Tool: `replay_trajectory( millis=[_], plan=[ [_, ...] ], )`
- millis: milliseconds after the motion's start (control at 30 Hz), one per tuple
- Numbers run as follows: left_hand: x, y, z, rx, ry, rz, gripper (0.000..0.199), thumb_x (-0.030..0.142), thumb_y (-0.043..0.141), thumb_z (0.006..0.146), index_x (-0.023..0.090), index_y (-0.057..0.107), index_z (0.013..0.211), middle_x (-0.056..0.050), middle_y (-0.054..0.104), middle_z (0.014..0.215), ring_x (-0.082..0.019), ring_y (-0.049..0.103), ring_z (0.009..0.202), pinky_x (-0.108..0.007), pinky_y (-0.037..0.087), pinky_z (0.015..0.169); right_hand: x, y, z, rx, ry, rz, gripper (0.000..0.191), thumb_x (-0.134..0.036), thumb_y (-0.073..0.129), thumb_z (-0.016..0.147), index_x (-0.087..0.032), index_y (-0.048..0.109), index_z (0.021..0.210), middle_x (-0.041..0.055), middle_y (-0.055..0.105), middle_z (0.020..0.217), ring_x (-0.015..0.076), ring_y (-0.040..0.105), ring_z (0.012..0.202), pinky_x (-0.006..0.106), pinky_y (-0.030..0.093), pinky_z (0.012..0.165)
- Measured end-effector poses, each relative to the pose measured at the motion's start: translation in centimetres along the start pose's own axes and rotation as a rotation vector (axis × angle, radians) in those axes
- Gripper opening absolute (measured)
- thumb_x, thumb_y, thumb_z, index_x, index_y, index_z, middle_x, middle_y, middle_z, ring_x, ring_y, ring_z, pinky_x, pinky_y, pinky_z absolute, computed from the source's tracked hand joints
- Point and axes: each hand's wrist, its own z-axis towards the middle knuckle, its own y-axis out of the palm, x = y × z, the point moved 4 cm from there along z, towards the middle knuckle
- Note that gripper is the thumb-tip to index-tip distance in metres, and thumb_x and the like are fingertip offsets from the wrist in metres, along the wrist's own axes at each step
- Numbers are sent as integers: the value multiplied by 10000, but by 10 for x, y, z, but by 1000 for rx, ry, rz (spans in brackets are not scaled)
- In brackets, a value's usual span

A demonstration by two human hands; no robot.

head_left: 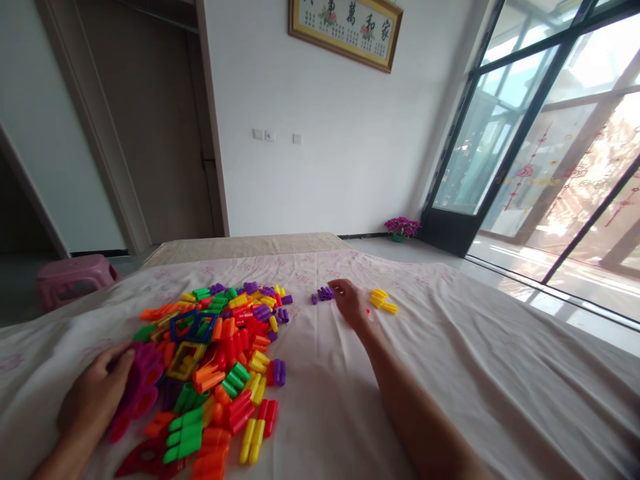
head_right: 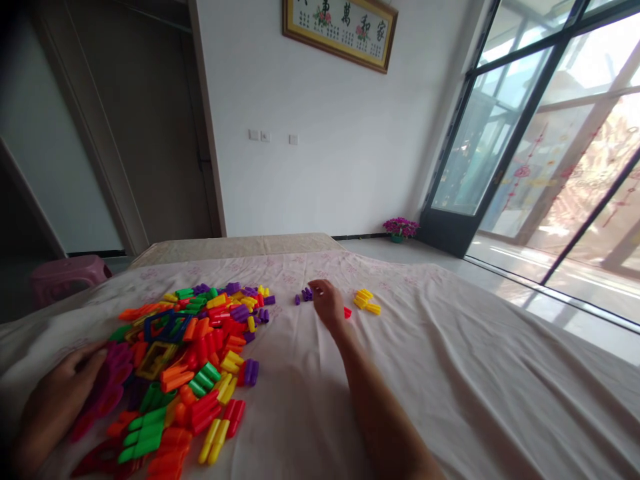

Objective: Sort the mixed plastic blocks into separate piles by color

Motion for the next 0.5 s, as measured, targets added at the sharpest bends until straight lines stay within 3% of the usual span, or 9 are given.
replay_trajectory(
  millis=[100, 200, 300, 500],
  plan=[
    [2, 0, -2, -69, -81, -68, 648, 644, 325, 917, 236, 615, 1329, -129, 717, 1224, -334, 696, 1010, -345, 496, 744, -57, 45, -22, -320, -260, 84, 422, -57, 551, 793, -231, 718, 1140, 49, 729, 1114, 187, 659, 1014, 318, 513, 909],
    [2, 1, -1, -80, -87, -85, 638, 624, 345, 918, 227, 610, 1341, -132, 710, 1236, -335, 685, 1039, -345, 488, 764, -92, 67, -47, -493, -456, 97, 564, 24, 539, 764, -267, 688, 1223, 25, 684, 1283, 185, 582, 1221, 336, 439, 1062],
    [2, 1, 0, -72, -85, -98, 624, 615, 369, 910, 225, 619, 1329, -123, 714, 1232, -324, 691, 1011, -333, 488, 744, -103, 76, -57, -535, -508, 50, 505, -7, 578, 822, -274, 674, 1240, 25, 654, 1333, 186, 556, 1257, 332, 408, 1094],
    [3, -2, -3, -52, -95, -44, 629, 630, 376, 894, 241, 634, 1316, -109, 740, 1163, -307, 710, 927, -314, 488, 690, -101, 84, -58, -487, -473, -108, 241, -192, 663, 908, -252, 689, 1139, 51, 680, 1141, 204, 596, 1096, 296, 462, 946]
  ],
)
